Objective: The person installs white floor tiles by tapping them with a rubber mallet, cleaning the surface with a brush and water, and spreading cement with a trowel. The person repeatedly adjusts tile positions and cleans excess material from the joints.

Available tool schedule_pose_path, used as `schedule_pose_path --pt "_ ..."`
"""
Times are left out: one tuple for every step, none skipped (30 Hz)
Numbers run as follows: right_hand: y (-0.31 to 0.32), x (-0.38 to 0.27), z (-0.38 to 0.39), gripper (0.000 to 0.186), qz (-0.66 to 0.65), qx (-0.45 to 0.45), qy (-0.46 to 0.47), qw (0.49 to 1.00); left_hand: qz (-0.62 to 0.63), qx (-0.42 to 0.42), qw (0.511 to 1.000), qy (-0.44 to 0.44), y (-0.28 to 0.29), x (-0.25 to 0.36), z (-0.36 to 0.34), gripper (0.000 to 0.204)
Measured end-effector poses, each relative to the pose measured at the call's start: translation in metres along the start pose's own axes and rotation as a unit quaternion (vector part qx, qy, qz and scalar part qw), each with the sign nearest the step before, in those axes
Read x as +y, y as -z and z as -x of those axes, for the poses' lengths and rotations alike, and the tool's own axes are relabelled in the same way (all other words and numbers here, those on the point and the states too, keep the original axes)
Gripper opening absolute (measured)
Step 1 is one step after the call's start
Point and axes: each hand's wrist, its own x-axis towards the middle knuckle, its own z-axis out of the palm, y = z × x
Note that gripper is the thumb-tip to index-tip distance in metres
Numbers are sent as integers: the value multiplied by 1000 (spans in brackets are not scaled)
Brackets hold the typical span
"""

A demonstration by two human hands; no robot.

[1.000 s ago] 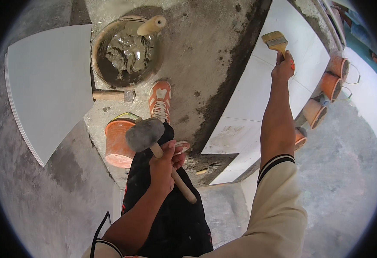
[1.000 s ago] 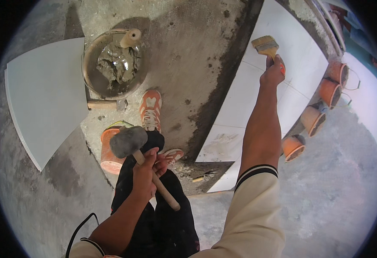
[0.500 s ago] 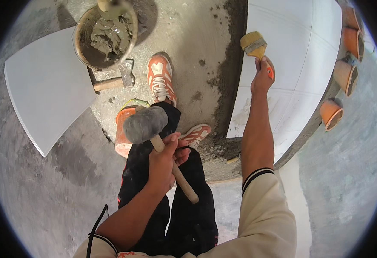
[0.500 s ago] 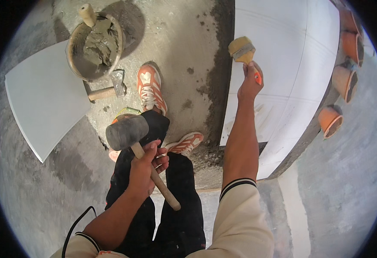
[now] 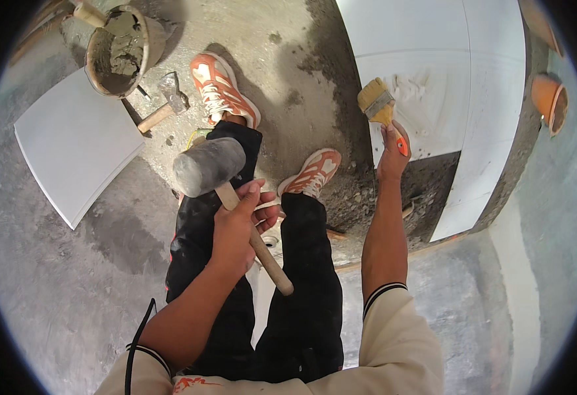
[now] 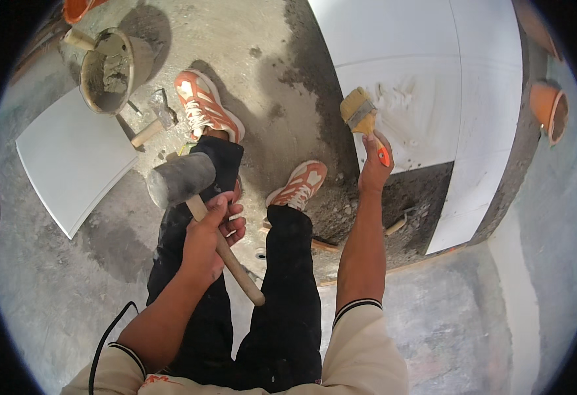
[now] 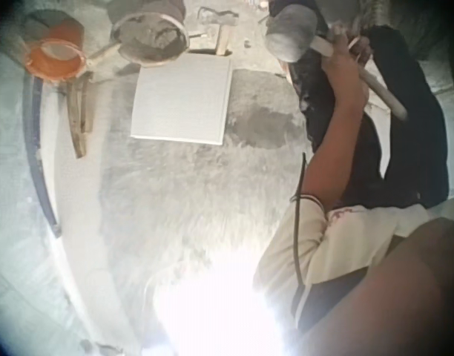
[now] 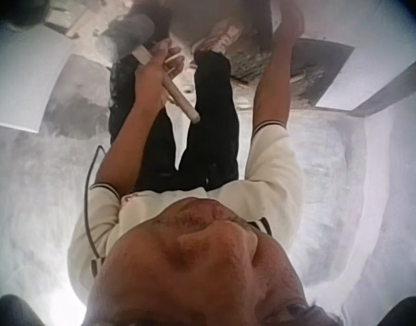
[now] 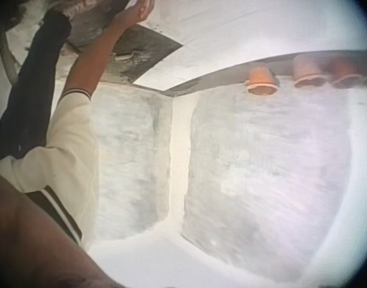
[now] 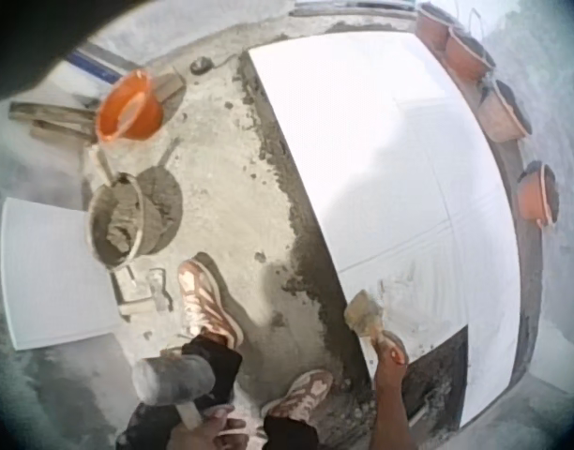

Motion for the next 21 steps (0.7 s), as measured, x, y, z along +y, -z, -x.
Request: schedule_pose_path --pt "14 6 7 34 -1 1 -1 1000 -13 5 1000 -8 -2 -6 0 38" --pt "30 13 13 33 0 4 -5 1000 -25 9 1000 -15 -6 -12 1 38" --pt "45 20 19 33 1 7 -9 1000 -36 13 999 -22 -10 -18 2 38" --pt "60 27 26 33 3 10 -13 1000 -47 13 999 -24 -13 -24 2 37" --pt "71 31 33 34 7 19 -18 1000 -58 15 998 -24 -16 -30 3 37" --pt "81 35 40 34 12 29 -24 999 -69 16 997 -24 -18 -36 4 37" --pt "90 39 47 34 17 38 -30 999 -79 17 996 -23 -20 -41 5 37" --pt "98 42 53 35 21 44 -34 998 -89 17 996 -25 -23 -47 7 38" --pt "106 44 58 35 25 49 -38 998 -99 18 995 -27 -24 -52 8 38" --pt "112 47 63 36 29 54 -43 997 -108 18 994 -29 -26 -58 9 39" --pt "120 51 67 36 20 52 -39 998 -119 16 992 -31 -27 -62 9 37" --pt "129 55 70 37 11 50 -36 998 -129 14 991 -32 -28 -66 9 36" --pt "137 59 73 37 3 48 -32 998 -138 13 990 -34 -29 -70 10 34" --pt "142 61 77 37 5 52 -38 998 -144 15 989 -38 -30 -74 10 34" --pt "147 62 81 37 7 56 -44 997 -149 17 988 -41 -30 -77 10 34" --pt "151 64 84 37 10 60 -50 997 -153 19 987 -45 -31 -79 9 34" --pt "158 67 87 37 17 65 -49 997 -160 19 986 -49 -32 -82 9 34" --pt "165 70 89 37 25 69 -47 996 -166 19 985 -52 -32 -85 9 34" --pt "170 74 92 38 34 73 -46 996 -171 19 984 -55 -32 -87 9 34" --pt "174 75 95 38 49 75 -47 995 -174 22 983 -56 -32 -89 9 34" --pt "177 76 98 38 65 76 -49 994 -177 26 982 -57 -32 -91 9 34"
